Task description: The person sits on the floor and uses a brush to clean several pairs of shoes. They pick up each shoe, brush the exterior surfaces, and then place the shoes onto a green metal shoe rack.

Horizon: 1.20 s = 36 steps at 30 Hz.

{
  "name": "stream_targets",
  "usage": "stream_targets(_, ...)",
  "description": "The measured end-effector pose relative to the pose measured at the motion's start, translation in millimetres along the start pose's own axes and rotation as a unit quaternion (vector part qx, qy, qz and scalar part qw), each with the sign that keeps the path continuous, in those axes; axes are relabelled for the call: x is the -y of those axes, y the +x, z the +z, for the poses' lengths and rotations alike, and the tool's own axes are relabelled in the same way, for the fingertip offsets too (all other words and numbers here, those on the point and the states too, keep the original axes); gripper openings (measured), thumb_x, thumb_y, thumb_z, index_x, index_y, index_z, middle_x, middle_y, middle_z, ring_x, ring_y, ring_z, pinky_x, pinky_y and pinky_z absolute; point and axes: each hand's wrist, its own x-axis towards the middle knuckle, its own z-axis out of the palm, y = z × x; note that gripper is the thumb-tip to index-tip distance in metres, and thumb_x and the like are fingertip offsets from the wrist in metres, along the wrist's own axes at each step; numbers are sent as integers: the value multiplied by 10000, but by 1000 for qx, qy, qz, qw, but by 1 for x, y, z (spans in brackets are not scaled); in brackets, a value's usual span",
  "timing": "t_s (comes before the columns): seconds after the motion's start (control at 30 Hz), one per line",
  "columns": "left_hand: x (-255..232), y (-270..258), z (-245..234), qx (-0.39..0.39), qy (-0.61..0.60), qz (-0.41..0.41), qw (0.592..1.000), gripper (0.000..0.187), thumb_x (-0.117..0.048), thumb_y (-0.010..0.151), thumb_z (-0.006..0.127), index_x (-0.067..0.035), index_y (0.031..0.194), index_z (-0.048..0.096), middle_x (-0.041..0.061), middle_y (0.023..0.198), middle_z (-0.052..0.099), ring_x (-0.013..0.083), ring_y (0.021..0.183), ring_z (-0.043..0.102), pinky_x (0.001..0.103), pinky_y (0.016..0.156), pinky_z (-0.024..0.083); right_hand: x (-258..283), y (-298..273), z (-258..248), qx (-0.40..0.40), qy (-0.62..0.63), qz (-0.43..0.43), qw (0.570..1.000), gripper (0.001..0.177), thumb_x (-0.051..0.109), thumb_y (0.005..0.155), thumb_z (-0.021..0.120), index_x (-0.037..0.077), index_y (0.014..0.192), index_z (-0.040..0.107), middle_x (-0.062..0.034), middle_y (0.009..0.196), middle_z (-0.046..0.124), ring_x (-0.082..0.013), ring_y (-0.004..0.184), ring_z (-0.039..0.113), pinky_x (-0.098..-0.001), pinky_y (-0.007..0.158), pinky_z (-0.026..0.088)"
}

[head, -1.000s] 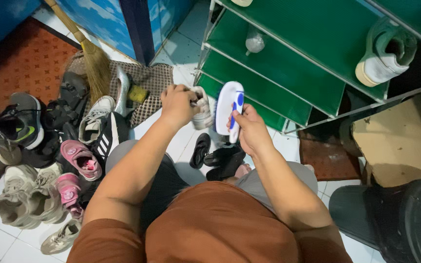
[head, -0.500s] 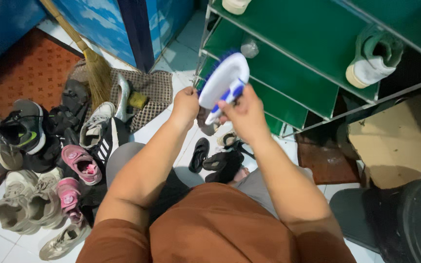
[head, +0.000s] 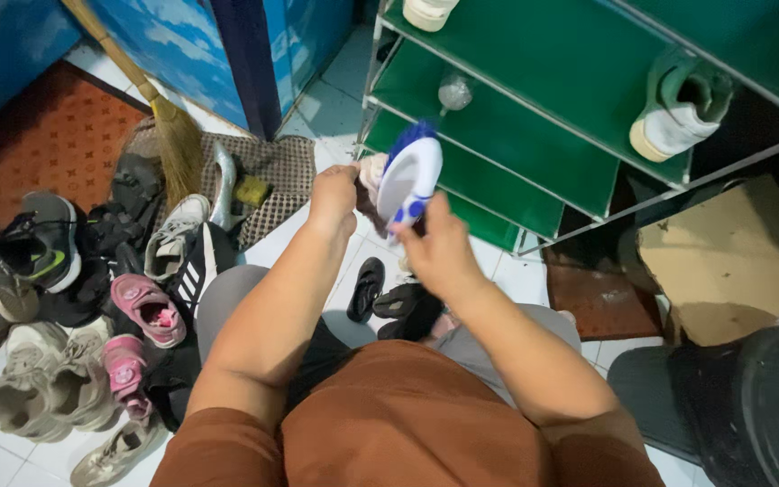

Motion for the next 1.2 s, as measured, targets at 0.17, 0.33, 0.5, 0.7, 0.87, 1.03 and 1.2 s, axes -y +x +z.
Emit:
stream_targets(0.17,-44,-8,4,39,-71,56,995,124,-47,967,559,0,912,659,109,823,682,209,651,641,353,590,507,-15,-28,24,259,-291,93,916,421,290,902,705,57,1195,512,-247,931,713,-446,861,696,-547,759,552)
stream_targets(0.33,-47,-11,1,36,-57,51,996,141,-83,956,550,-24,896,663,94,804,712,181,654,674,316,604,529,-4,-26,1,134,-132,-43,981,371,221,859,762,38,1106,554,-247,908,714,-456,857,687,-523,706,543)
stream_targets(0.5,-21,-12,11,11,42,68,997,135,-104,979,615,-30,868,630,52,714,617,147,571,532,322,525,404,18,-3,-17,11,76,-59,995,396,227,895,681,35,1183,489,-186,978,732,-365,781,767,-450,620,608)
stream_targets(0.7,-46,-14,-3,8,17,118,993,151,-126,963,609,-37,841,608,29,702,614,125,579,531,303,528,423,-57,-34,25,342,-321,46,882,436,253,879,695,53,1235,542,-265,1043,711,-443,959,696,-535,830,547)
stream_targets(0.87,-85,-40,-4,49,117,59,990,351,-277,887,803,-39,861,546,72,695,513,168,514,451,353,436,355,-136,-22,-5,189,-323,27,927,595,142,924,672,94,1481,470,-257,1197,682,-454,1023,682,-545,877,528)
stream_targets(1.03,-99,-85,31,139,416,87,895,665,-133,547,921,-83,1046,483,116,883,641,223,673,648,421,511,528,-104,9,-66,-38,-58,-82,994,584,12,879,713,38,1426,511,-184,1135,666,-329,1013,665,-393,865,541)
stream_targets(1.2,-97,-115,51,281,478,229,800,685,-83,538,971,-79,1040,506,95,933,619,184,891,612,326,766,516,-55,-1,-79,-31,166,7,986,533,106,775,870,37,1258,655,19,856,587,-136,760,538,-308,705,465)
